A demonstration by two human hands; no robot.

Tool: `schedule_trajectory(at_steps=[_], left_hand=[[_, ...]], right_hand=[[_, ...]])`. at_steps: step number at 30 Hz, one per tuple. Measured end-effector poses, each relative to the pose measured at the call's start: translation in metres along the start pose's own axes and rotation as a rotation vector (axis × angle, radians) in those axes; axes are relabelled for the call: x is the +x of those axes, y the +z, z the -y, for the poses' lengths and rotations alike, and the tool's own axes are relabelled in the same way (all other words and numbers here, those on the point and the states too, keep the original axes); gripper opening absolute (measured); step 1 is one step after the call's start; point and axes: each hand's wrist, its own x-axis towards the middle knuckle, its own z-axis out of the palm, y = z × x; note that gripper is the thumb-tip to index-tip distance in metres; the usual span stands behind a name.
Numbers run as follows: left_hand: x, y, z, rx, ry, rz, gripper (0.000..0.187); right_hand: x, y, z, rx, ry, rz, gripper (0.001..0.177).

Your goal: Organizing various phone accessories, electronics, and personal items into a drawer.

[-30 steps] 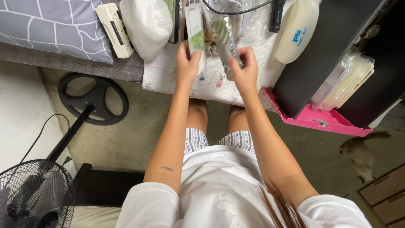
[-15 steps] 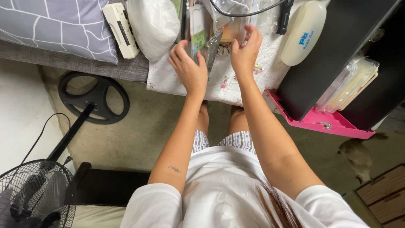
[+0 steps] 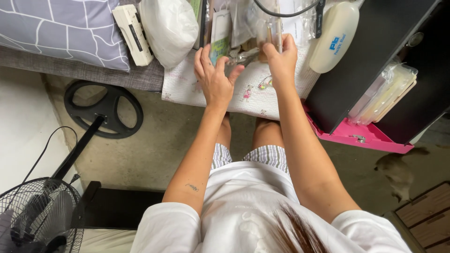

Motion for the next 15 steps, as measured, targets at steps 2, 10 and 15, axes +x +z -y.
schedule_trajectory(at_steps=[2, 10, 15], left_hand=[[-0.004, 0.004, 0.002, 0.031, 0.004, 0.039, 0.048], [0.001, -0.014, -0.040, 0.063, 0.036, 0.084, 0.021], [-0.018, 0.021, -0.050, -0.412, -0.214, 0.046, 0.039]], right_hand=[[-0.011, -0.015, 0.000, -0.063, -0.088, -0.018, 0.016], [-0.051, -0.081, 0.033, -0.094, -0.009, -0.093, 0.017], [-0.066, -0.107, 0.040, -0.628, -0.319, -0.116, 0.024]])
